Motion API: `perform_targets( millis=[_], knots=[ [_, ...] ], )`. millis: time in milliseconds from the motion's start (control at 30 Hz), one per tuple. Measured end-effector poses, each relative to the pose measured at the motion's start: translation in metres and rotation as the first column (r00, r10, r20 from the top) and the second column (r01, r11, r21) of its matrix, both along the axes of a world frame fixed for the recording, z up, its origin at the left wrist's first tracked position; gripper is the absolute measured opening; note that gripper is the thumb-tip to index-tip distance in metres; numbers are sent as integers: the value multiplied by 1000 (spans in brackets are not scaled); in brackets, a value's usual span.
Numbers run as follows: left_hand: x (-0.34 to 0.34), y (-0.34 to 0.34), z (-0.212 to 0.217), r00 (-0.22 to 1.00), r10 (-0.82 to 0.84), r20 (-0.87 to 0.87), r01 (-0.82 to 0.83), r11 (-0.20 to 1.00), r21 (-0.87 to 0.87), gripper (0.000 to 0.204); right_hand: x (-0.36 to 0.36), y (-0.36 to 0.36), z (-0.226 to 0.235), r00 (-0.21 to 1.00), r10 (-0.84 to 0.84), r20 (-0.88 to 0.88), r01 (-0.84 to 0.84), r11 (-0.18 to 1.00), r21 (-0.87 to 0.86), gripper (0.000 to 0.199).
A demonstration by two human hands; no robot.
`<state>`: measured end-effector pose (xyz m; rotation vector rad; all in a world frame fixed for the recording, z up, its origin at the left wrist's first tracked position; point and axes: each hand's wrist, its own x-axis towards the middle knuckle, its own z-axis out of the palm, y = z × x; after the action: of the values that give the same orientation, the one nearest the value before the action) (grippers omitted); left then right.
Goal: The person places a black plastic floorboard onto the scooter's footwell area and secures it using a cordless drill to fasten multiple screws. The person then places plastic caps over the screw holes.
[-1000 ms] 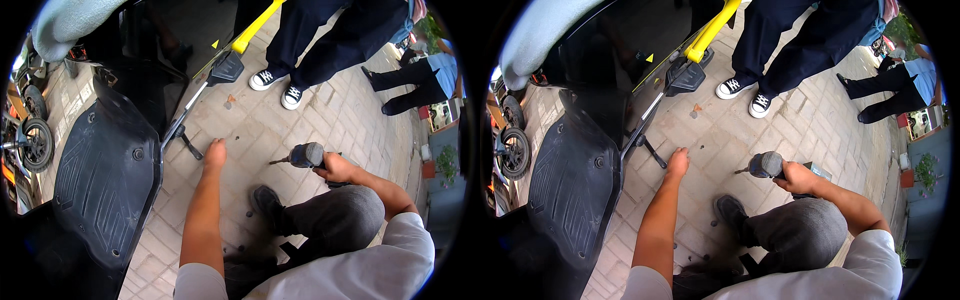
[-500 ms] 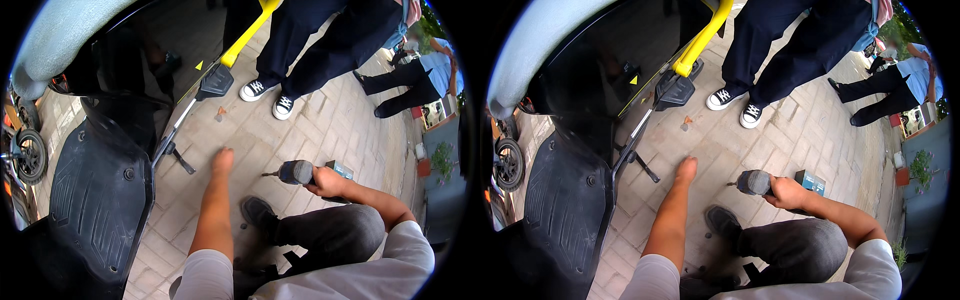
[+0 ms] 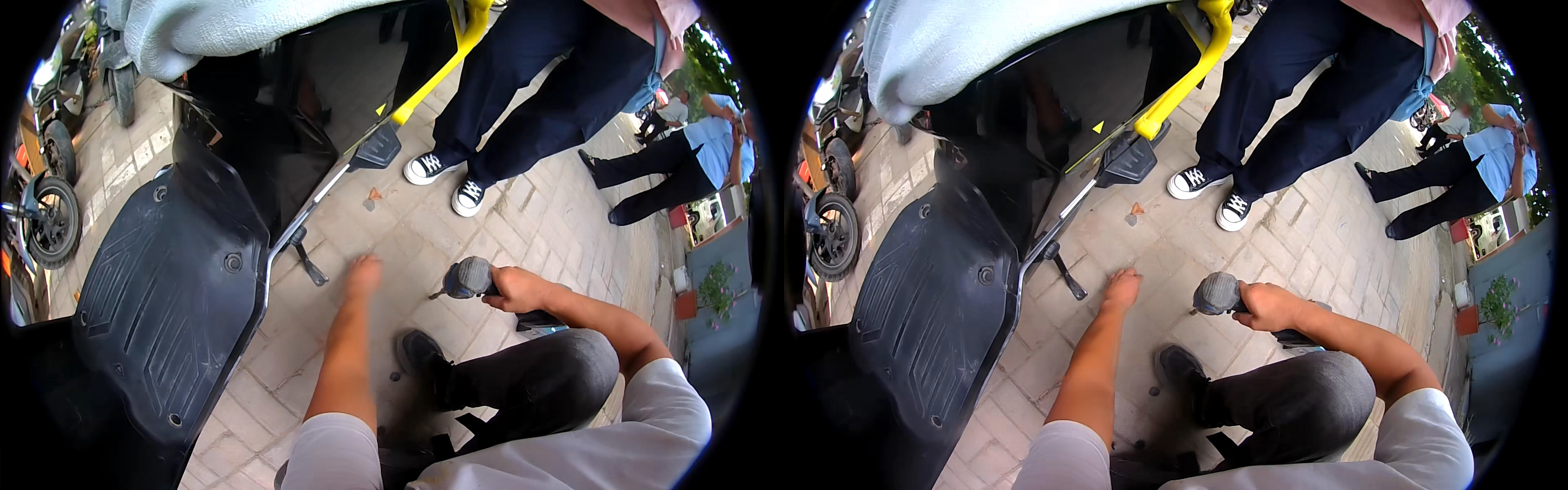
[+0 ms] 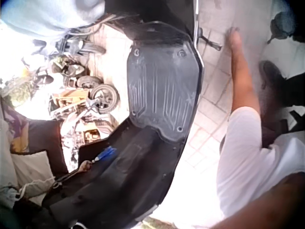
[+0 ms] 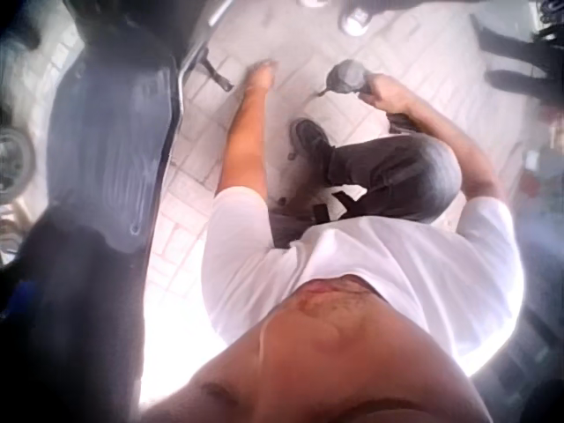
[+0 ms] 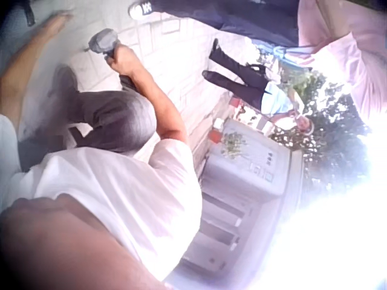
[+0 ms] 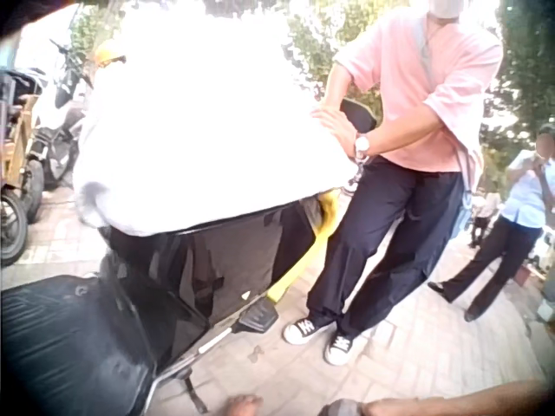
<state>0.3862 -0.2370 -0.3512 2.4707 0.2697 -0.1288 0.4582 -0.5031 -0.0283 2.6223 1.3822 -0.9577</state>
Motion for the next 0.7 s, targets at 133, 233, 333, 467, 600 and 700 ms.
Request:
perform_targets(
  millis=[133, 233, 333, 467, 600, 700],
  knots=[
    [-3, -17, -10, 999, -17, -48, 30, 958, 285, 22, -20, 3, 2, 998, 58, 32, -57, 998, -25, 48],
    [-19, -22, -5, 993, 117, 13, -118, 981, 153, 17, -31, 1, 4, 997, 68, 32, -67, 996, -57, 51],
    [-35, -21, 30, 968, 228, 104, -223, 973, -55, 15, -29, -2, 12, 999, 51, 18, -50, 998, -46, 47],
    [-63, 7, 139, 887, 363, 287, -203, 862, -465, 16, -16, -12, 51, 961, -248, -124, 267, 948, 172, 31],
    [-136, 70, 272, 702, 681, 207, 122, 170, -978, 17, -20, -21, 112, 723, -344, -598, 661, 596, 456, 35],
    [-188, 122, 332, 442, 865, 238, 376, 62, -924, 14, -29, -7, 146, 776, -125, -618, 606, 419, 676, 53]
  ],
)
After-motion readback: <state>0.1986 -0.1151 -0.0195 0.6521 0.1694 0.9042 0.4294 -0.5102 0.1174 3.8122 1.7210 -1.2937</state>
